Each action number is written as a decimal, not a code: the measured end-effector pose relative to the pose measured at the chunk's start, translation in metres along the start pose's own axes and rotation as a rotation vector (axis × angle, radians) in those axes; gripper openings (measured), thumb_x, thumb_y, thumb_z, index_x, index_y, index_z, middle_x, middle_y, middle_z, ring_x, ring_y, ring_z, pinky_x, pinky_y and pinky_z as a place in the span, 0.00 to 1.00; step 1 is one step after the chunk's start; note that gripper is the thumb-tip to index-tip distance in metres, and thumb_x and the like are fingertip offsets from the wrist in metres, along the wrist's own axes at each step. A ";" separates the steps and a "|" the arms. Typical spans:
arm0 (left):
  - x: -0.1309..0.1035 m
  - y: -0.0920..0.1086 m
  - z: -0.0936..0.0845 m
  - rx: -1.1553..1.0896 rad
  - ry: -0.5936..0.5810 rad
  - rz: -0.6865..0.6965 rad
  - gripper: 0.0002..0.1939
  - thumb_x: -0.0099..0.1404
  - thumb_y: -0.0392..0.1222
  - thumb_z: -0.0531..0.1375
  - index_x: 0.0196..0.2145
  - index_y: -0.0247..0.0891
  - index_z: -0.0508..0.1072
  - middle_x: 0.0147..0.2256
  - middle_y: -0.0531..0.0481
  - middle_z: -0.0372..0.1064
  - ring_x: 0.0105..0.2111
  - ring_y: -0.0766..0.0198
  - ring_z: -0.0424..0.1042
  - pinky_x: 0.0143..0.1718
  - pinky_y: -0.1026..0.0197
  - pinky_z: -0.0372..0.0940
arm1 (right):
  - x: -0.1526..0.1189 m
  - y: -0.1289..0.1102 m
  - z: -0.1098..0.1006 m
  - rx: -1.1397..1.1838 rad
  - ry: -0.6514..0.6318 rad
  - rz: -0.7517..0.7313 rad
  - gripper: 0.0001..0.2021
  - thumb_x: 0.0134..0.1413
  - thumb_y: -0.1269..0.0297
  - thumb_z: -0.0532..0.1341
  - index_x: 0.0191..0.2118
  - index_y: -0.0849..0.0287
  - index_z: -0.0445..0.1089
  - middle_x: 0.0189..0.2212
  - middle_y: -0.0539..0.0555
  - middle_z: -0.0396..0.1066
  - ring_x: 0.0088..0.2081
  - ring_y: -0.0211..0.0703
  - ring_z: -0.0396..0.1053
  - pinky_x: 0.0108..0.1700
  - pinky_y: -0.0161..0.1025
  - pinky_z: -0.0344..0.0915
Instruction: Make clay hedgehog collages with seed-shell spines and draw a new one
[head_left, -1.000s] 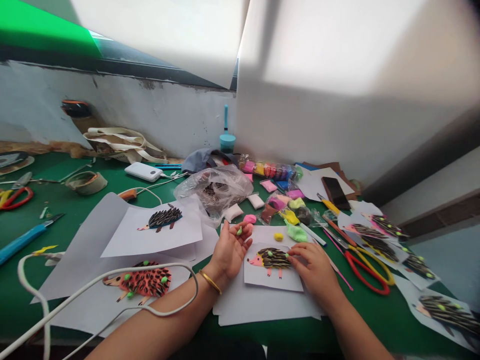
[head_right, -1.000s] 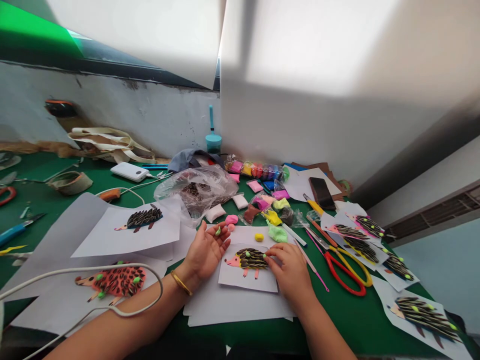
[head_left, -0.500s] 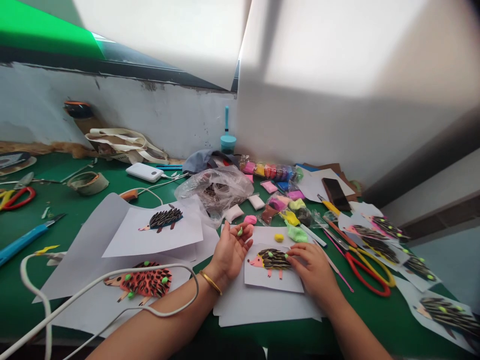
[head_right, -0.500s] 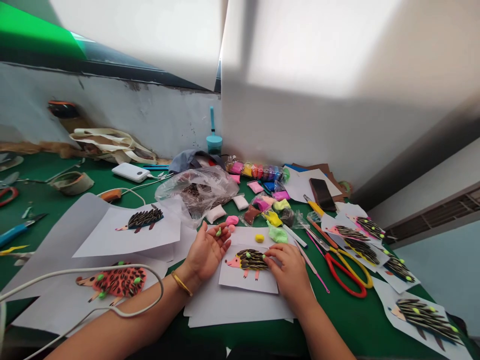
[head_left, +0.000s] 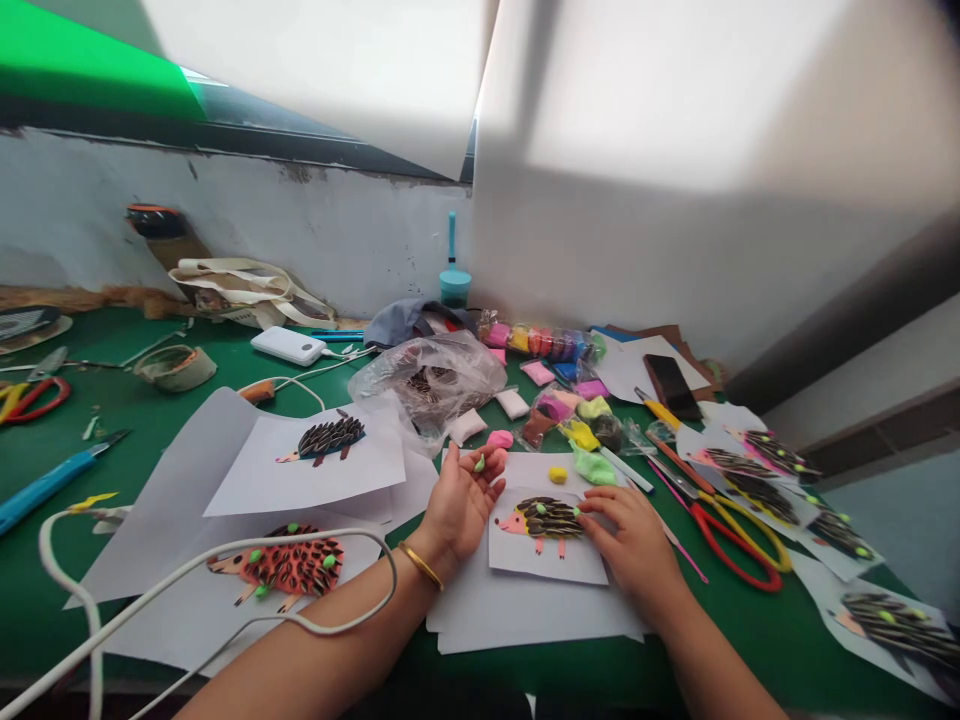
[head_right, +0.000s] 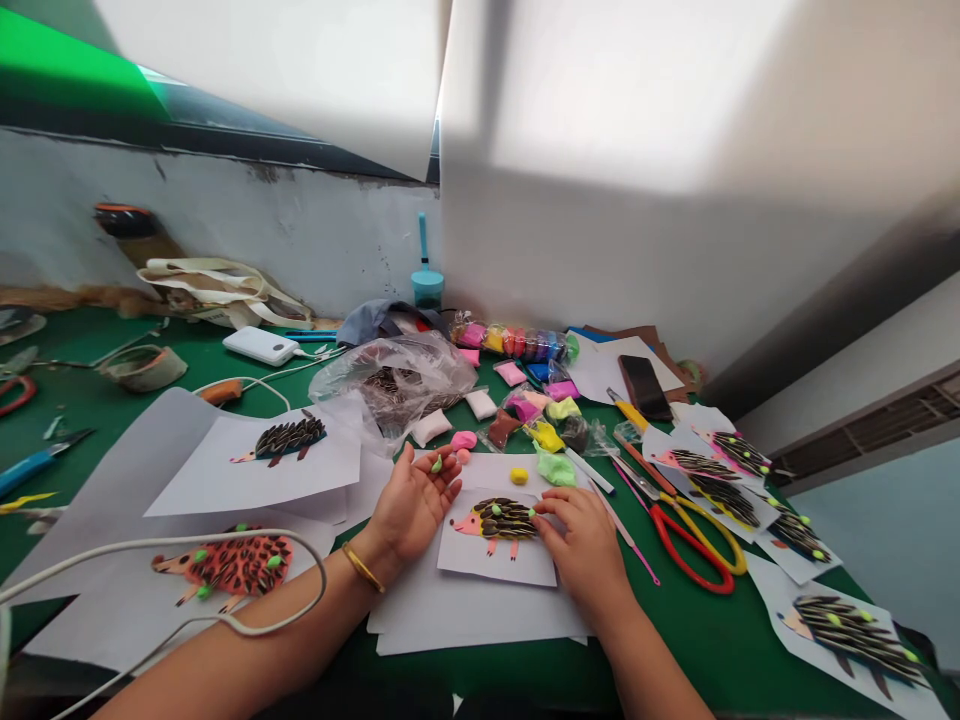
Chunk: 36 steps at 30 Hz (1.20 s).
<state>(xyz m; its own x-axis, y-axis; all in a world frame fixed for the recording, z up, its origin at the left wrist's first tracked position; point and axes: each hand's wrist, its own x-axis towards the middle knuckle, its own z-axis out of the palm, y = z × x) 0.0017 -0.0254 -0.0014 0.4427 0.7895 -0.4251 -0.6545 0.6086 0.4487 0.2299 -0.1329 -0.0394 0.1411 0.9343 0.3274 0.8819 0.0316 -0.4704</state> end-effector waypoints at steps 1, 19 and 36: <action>0.000 0.000 0.000 -0.002 0.001 0.000 0.27 0.70 0.58 0.48 0.43 0.32 0.73 0.36 0.43 0.72 0.34 0.66 0.73 0.35 0.65 0.68 | 0.000 0.000 0.000 -0.005 0.004 -0.003 0.09 0.56 0.57 0.61 0.35 0.53 0.76 0.41 0.56 0.75 0.46 0.53 0.69 0.52 0.53 0.61; 0.000 0.000 0.000 0.006 0.006 -0.002 0.26 0.70 0.57 0.48 0.43 0.32 0.73 0.36 0.43 0.72 0.34 0.66 0.73 0.36 0.65 0.68 | 0.001 -0.004 0.003 0.015 -0.004 -0.004 0.08 0.57 0.59 0.60 0.36 0.53 0.76 0.42 0.57 0.74 0.48 0.53 0.68 0.54 0.55 0.60; 0.000 0.000 0.001 0.012 0.010 0.002 0.26 0.70 0.57 0.48 0.44 0.31 0.73 0.37 0.43 0.72 0.34 0.66 0.72 0.35 0.65 0.68 | 0.003 -0.007 0.007 0.072 0.015 -0.006 0.05 0.55 0.62 0.62 0.36 0.53 0.76 0.41 0.56 0.74 0.47 0.54 0.67 0.51 0.53 0.62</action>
<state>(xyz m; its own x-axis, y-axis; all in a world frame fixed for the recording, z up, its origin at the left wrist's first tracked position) 0.0024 -0.0255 -0.0010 0.4350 0.7898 -0.4324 -0.6478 0.6081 0.4589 0.2214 -0.1275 -0.0408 0.1428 0.9288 0.3421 0.8481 0.0633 -0.5260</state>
